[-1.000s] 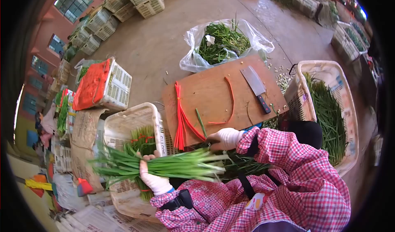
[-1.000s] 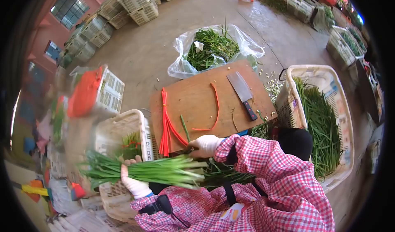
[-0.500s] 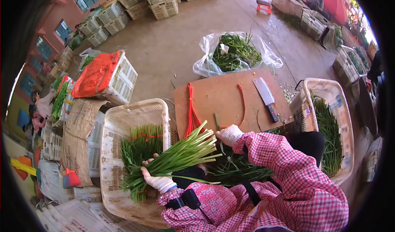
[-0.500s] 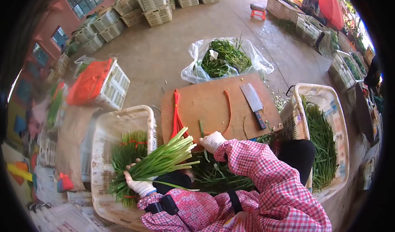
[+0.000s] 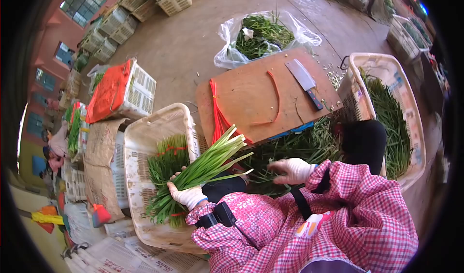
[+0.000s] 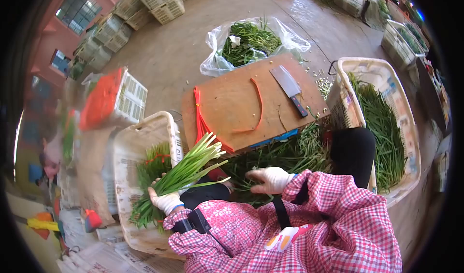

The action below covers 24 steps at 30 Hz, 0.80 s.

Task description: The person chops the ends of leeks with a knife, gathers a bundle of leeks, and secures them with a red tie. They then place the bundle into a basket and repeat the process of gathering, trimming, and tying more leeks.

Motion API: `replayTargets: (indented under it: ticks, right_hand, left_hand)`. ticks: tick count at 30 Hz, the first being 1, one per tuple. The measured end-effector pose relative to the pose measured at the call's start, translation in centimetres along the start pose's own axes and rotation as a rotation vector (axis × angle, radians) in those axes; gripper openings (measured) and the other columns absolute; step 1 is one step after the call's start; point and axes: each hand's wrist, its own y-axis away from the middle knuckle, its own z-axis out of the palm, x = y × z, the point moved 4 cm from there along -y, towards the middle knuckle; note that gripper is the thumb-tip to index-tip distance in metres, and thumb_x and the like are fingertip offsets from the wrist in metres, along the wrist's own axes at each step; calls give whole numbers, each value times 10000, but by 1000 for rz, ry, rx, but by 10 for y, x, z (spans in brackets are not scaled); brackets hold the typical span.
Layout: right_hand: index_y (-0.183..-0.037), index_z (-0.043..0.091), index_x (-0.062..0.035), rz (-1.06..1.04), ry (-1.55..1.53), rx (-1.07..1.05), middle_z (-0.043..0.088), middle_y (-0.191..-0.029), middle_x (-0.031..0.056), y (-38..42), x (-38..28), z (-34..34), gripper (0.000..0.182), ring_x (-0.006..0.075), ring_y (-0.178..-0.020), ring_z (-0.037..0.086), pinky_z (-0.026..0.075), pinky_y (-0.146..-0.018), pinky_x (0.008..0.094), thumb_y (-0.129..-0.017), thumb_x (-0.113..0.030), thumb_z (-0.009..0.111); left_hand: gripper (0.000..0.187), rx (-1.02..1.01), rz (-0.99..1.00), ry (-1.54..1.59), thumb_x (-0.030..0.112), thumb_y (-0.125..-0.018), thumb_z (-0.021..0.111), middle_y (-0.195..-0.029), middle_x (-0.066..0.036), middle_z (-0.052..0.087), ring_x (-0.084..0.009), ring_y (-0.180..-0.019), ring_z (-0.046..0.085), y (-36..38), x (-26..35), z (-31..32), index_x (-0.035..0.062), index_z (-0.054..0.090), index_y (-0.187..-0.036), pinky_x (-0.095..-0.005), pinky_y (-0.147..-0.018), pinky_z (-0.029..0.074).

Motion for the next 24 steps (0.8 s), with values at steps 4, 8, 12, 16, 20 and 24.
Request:
replayTargets:
  ticks: [4, 8, 12, 16, 20, 24]
  right_hand:
    - [-1313, 454, -47, -234, -28, 273, 582, -1167, 185, -23, -50, 7, 702, 361, -1101, 546, 448, -921, 426, -743, -393, 672]
    - [-1145, 584, -132, -238, 157, 139, 645, -966, 157, -51, -71, 43, 424, 356, -937, 613, 494, -803, 442, -789, -356, 634]
    - [-978, 639, -143, -320, 0, -39, 652, -834, 160, -17, -71, 47, 246, 368, -791, 633, 502, -721, 457, -858, -341, 556]
    - [-952, 639, -105, -299, 146, -268, 650, -847, 177, 43, -36, 11, 275, 367, -818, 631, 501, -729, 451, -858, -343, 539]
    - [-989, 656, -112, -13, 693, -600, 678, -864, 123, 79, 64, -17, 353, 324, -858, 653, 523, -744, 444, -787, -399, 617]
    - [-1118, 623, -111, -90, 632, -91, 667, -912, 127, 94, 28, -67, 502, 316, -893, 648, 521, -761, 432, -748, -447, 659]
  left_hand:
    - [326, -2, -11, -38, 352, -932, 479, -788, -76, 658, -386, -897, 598, 10, -5, 11, 88, 623, -806, -575, -873, 456]
    - [316, -90, -24, -53, 350, -912, 501, -841, -84, 671, -391, -966, 588, 17, -4, 10, 77, 635, -826, -571, -900, 446]
    - [314, -142, 33, -79, 364, -906, 508, -863, -67, 660, -373, -1002, 577, 49, 2, 19, 82, 644, -882, -549, -921, 439]
    - [334, -199, 158, -88, 381, -908, 508, -876, -41, 628, -339, -1050, 552, 62, 9, 21, 89, 641, -1000, -500, -950, 428]
    - [301, -361, 178, -98, 349, -897, 548, -921, -46, 658, -326, -1119, 535, 57, 18, 14, 78, 651, -974, -498, -1009, 395]
    - [230, -375, 123, 41, 259, -879, 571, -837, 12, 611, -212, -991, 531, 69, 12, 27, 92, 650, -1016, -399, -963, 423]
